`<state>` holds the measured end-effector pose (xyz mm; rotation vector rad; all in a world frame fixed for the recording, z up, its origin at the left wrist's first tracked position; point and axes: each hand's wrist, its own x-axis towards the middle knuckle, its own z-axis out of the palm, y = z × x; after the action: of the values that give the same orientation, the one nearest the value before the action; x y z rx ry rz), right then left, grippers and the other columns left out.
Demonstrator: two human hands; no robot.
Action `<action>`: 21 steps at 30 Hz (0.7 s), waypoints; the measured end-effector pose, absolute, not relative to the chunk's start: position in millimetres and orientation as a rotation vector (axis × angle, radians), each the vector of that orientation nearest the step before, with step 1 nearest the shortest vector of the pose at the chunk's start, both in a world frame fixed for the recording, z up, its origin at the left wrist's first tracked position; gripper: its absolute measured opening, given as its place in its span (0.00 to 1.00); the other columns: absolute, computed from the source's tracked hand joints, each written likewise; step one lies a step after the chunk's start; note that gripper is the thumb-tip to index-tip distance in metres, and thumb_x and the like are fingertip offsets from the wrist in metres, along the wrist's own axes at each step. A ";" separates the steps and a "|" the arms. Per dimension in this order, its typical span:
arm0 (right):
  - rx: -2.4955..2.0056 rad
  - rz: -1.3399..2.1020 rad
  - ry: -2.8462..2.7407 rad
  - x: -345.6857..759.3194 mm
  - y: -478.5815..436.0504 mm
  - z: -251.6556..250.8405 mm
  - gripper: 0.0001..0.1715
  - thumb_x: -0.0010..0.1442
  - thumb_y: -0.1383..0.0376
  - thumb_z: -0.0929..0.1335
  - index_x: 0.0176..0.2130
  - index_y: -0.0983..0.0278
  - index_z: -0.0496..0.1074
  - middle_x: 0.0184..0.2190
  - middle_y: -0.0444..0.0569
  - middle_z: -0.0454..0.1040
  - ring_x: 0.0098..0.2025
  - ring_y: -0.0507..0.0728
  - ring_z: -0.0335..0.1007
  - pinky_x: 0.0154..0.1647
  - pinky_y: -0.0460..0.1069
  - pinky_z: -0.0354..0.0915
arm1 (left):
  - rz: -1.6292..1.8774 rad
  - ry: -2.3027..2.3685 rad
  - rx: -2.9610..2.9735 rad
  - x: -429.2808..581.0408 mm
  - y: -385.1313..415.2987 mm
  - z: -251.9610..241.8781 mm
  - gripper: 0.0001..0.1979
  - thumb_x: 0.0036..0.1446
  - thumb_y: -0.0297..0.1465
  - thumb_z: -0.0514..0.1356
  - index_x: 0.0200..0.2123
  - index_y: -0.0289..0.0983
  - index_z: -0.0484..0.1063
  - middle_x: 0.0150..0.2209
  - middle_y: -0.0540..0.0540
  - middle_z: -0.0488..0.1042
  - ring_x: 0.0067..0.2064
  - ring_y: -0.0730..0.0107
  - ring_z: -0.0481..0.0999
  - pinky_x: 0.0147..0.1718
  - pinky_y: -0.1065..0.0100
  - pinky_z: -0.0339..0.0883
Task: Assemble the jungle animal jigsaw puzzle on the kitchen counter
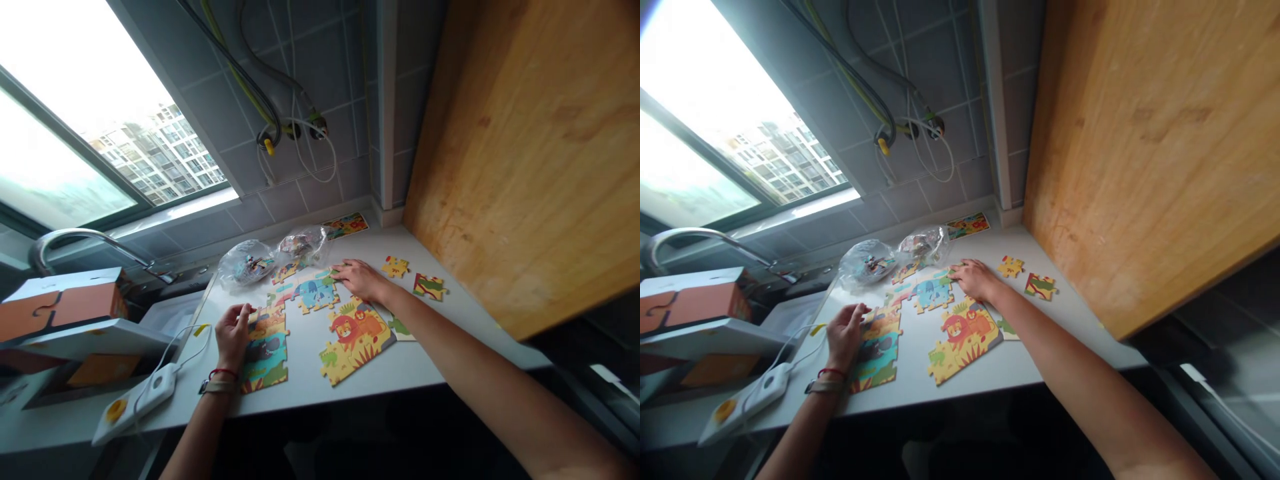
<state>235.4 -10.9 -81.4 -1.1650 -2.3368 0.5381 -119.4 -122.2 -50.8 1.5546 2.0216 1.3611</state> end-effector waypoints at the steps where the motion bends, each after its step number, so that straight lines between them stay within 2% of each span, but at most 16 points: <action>1: -1.170 0.533 -2.341 234.9 -11.5 -80.9 0.27 0.61 0.72 0.68 0.54 0.51 0.83 0.62 0.44 0.75 0.67 0.69 0.69 0.71 0.66 0.62 | 1.366 2.017 1.548 -120.1 -121.6 -51.8 0.19 0.59 0.48 0.62 0.32 0.37 0.78 0.32 0.44 0.83 0.30 0.63 0.78 0.29 0.67 0.72; 10: -1.166 0.485 -2.360 228.0 -21.4 -77.8 0.28 0.61 0.74 0.66 0.57 0.62 0.80 0.65 0.51 0.74 0.69 0.64 0.67 0.74 0.58 0.57 | 1.439 2.018 1.458 -130.7 -114.7 -64.5 0.23 0.53 0.53 0.63 0.30 0.37 0.77 0.30 0.44 0.82 0.27 0.66 0.76 0.26 0.68 0.71; 17: -1.181 0.472 -2.241 230.5 -19.9 -66.9 0.23 0.64 0.71 0.67 0.56 0.61 0.81 0.63 0.53 0.76 0.66 0.62 0.70 0.70 0.58 0.63 | 1.453 2.020 1.394 -128.6 -116.2 -63.6 0.23 0.54 0.52 0.63 0.31 0.36 0.77 0.29 0.45 0.80 0.25 0.70 0.73 0.24 0.70 0.69; 21: -1.284 0.409 -2.079 244.0 -15.5 -47.7 0.20 0.69 0.69 0.64 0.55 0.64 0.80 0.59 0.54 0.79 0.63 0.59 0.72 0.68 0.55 0.63 | 1.447 2.018 1.388 -127.6 -116.6 -62.4 0.24 0.53 0.52 0.64 0.31 0.35 0.76 0.29 0.45 0.80 0.25 0.70 0.73 0.24 0.70 0.70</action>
<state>244.0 -15.5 -47.7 -1.2838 -2.0792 0.4091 -127.6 -116.6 -62.4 1.3882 2.0180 1.4473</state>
